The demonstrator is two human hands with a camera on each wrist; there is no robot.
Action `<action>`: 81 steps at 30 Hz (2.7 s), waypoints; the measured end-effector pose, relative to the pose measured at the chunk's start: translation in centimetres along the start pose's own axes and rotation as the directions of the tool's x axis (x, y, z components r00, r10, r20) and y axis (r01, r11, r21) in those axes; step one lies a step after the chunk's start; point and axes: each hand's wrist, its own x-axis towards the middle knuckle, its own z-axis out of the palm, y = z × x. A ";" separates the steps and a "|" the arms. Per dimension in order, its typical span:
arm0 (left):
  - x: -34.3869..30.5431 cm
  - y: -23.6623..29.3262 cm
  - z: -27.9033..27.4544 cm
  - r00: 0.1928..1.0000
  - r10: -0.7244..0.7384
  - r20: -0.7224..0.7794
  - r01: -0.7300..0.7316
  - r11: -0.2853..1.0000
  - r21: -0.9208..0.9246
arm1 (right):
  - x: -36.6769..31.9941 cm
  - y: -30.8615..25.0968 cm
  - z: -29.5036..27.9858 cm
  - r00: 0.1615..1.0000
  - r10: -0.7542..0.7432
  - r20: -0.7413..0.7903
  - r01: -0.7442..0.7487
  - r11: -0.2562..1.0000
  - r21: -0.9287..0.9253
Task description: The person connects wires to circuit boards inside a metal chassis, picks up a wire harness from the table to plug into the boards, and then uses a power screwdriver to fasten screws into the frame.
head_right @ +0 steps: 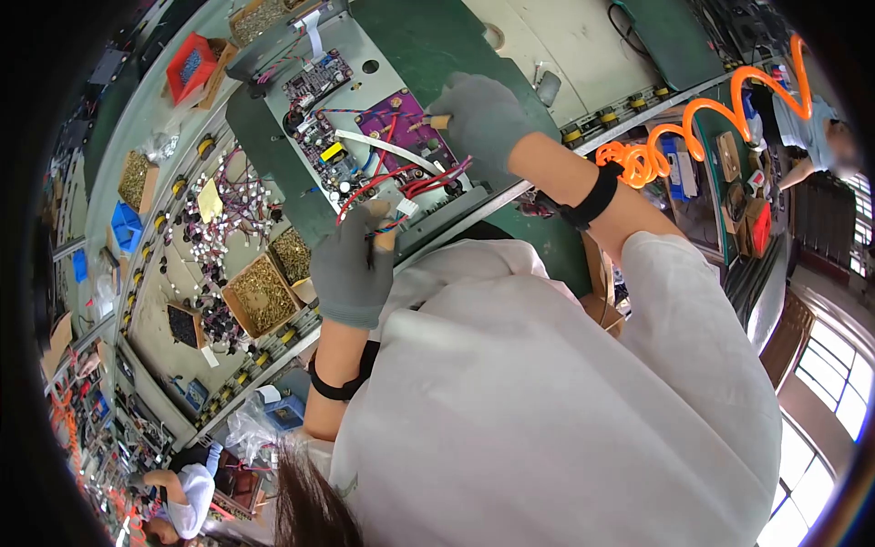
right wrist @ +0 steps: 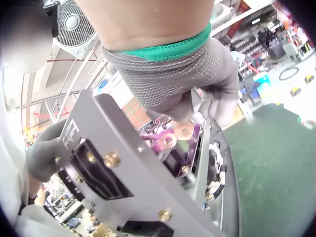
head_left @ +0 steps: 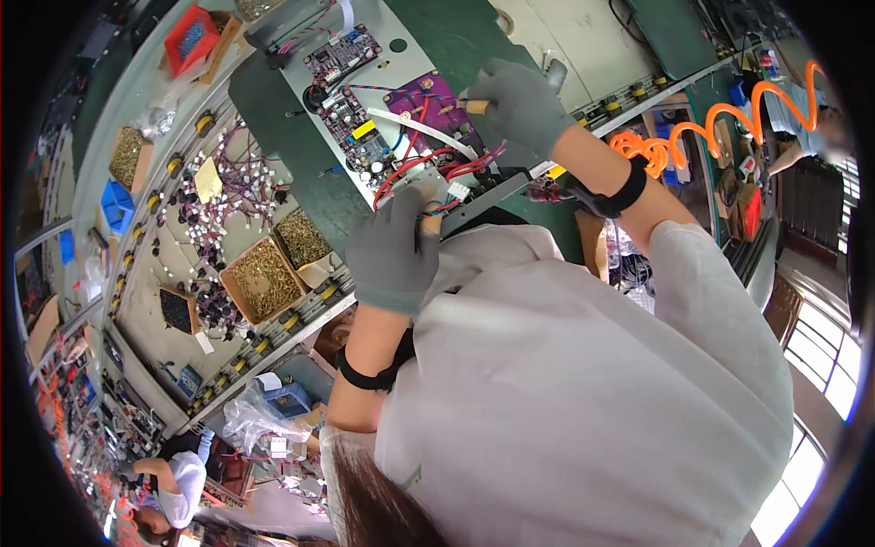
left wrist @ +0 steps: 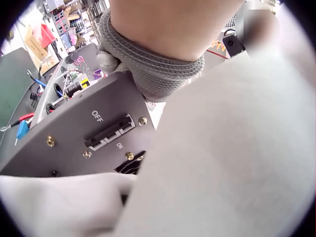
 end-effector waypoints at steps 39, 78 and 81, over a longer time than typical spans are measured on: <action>1.0 0.9 0.9 0.993 0.035 0.115 -0.031 0.999 -0.035 | 5.2 0.8 -2.2 0.808 -0.328 0.490 0.291 0.945 0.152; 2.8 1.5 -0.3 0.968 0.029 0.250 -0.012 0.998 -0.069 | 3.3 4.1 -1.2 0.790 -0.284 0.544 0.047 0.912 0.407; 4.5 2.9 0.7 0.958 0.139 0.251 -0.125 0.990 -0.073 | 1.8 5.0 0.2 0.825 -0.317 0.467 0.075 0.882 0.465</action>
